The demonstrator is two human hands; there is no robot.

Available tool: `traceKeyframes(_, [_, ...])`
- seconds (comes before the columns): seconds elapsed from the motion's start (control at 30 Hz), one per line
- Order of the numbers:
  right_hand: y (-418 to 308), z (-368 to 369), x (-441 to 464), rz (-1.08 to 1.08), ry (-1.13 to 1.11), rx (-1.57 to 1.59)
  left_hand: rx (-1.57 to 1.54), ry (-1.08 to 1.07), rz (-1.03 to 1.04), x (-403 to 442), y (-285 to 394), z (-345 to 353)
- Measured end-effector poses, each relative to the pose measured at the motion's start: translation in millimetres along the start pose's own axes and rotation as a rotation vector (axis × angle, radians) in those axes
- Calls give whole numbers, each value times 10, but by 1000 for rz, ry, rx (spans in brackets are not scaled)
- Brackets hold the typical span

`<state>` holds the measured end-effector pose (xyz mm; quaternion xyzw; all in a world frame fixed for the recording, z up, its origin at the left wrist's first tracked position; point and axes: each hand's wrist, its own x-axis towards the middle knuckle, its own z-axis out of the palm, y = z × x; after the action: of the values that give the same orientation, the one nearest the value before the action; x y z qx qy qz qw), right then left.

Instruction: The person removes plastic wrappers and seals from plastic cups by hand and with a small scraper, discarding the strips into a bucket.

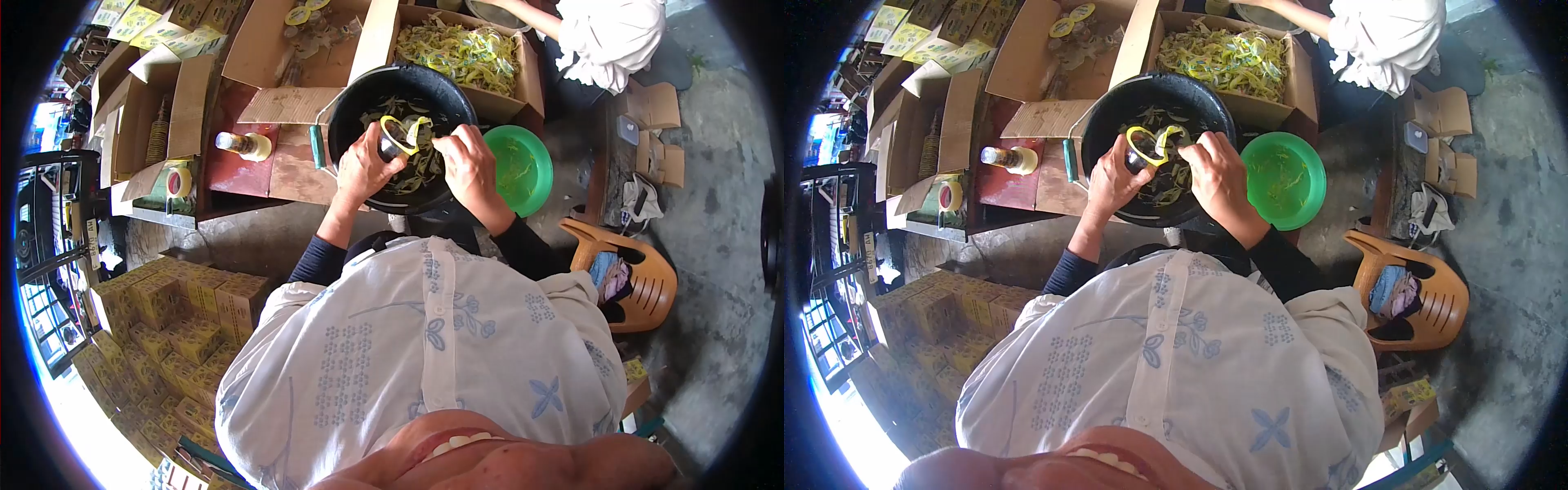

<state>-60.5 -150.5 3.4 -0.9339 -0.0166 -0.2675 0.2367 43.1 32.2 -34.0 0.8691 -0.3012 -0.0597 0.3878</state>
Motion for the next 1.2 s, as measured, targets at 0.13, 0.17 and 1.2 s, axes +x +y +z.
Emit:
traceKeyframes(0.13, [-29, -55, -45, -63, -75, 14, -15, -37, -45, 10, 32, -10])
traceKeyframes(0.17, [-4, -17, -69, -89, -109, -40, -33, -14, -15, 14, 33, -9])
traceKeyframes(1.2, [28, 144, -176, -161, -11, -156, -59, -93, 10, 35, -29, 24])
